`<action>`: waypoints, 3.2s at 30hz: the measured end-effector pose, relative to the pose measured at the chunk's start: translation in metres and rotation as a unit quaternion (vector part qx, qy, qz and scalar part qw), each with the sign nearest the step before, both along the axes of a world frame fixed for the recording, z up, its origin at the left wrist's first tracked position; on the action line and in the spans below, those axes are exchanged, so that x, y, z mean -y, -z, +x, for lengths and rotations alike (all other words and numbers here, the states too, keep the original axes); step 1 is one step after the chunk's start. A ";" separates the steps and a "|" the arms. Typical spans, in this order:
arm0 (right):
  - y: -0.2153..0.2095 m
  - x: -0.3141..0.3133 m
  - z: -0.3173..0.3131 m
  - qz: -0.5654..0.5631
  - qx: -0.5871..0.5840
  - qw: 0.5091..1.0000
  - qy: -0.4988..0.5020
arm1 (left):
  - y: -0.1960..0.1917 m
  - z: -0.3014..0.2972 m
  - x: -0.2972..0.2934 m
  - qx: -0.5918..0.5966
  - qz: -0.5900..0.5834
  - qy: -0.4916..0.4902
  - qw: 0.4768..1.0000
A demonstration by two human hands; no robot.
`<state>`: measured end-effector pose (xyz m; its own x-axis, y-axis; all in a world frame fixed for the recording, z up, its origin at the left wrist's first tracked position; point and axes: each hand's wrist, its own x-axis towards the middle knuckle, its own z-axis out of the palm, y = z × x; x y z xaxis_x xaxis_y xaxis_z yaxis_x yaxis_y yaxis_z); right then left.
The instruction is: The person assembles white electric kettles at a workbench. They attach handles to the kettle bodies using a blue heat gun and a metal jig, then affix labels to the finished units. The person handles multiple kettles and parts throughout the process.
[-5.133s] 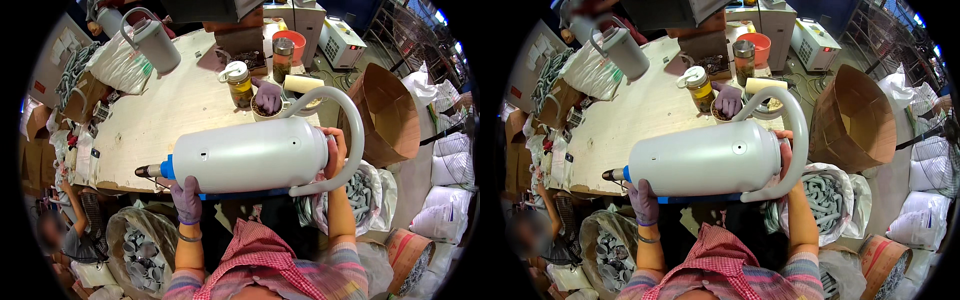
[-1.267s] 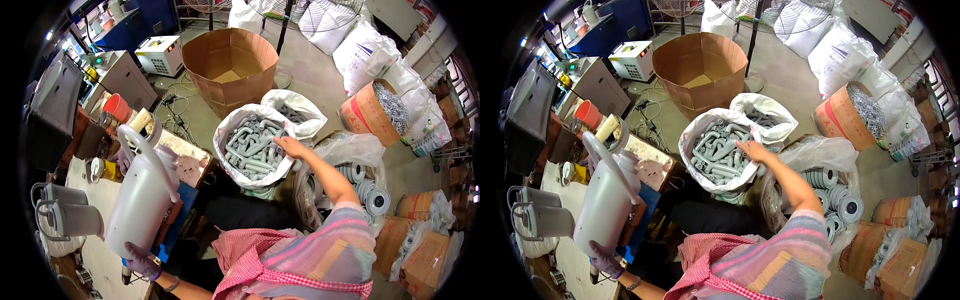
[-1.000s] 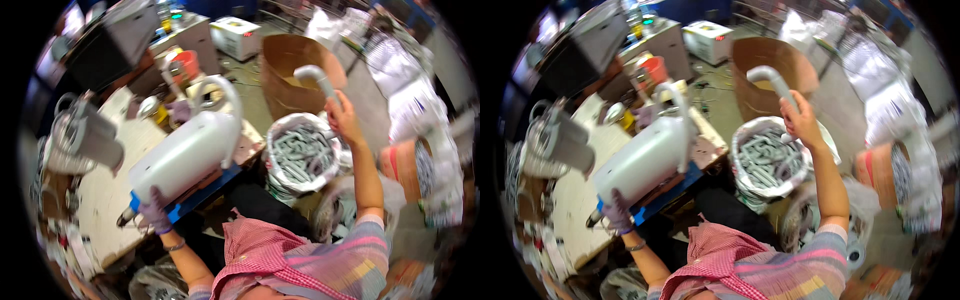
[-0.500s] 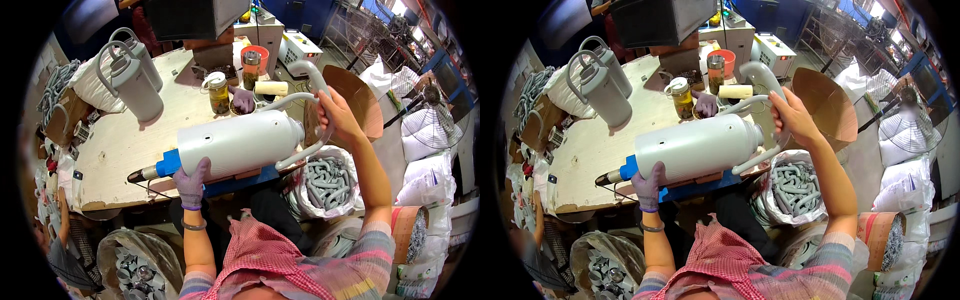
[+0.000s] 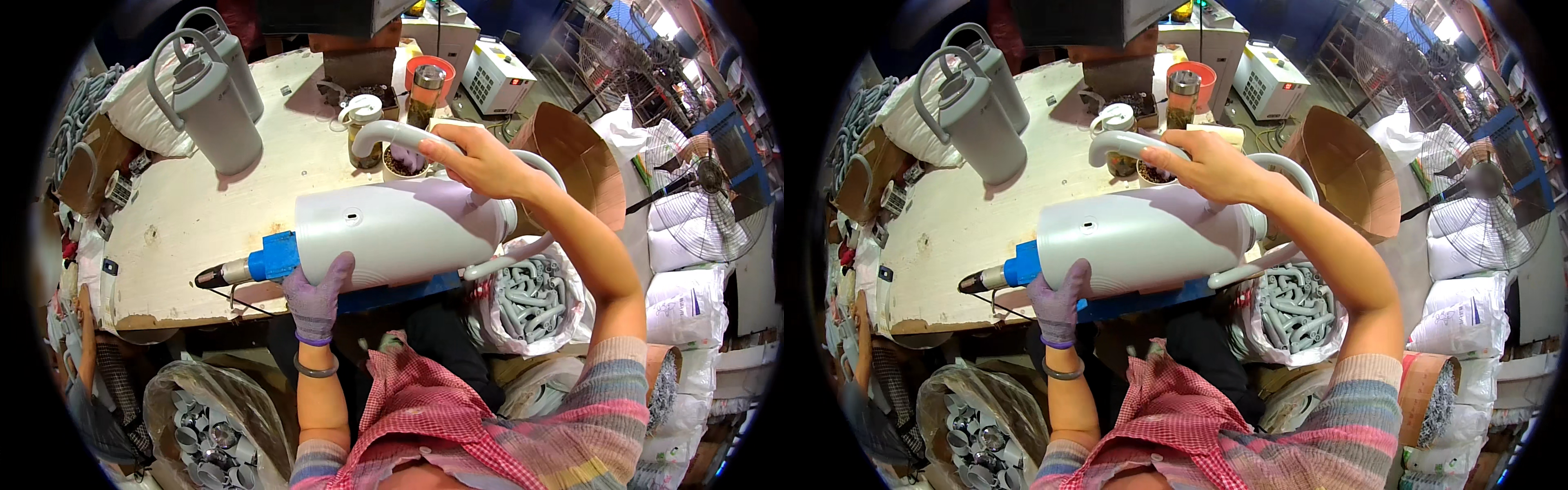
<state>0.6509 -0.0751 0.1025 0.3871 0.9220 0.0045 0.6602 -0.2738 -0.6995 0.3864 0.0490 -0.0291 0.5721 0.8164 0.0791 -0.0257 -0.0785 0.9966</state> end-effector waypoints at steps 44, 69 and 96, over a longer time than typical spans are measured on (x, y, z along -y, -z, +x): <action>0.004 -0.003 -0.011 -0.058 0.024 0.994 -0.092 | 0.016 -0.004 0.015 0.026 -0.063 0.024 0.997; -0.014 -0.043 -0.053 -0.099 0.232 0.963 -0.089 | 0.034 -0.046 -0.018 -0.147 0.214 0.036 0.965; 0.047 0.223 0.003 -0.056 0.039 0.972 0.227 | 0.051 0.007 0.024 -0.103 0.195 0.005 0.975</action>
<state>0.6542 -0.2976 0.0551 0.7560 0.6533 -0.0404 0.5037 -0.6202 -0.6014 0.3934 0.0250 -0.0806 0.6167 0.7412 0.2652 0.1687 -0.4534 0.8752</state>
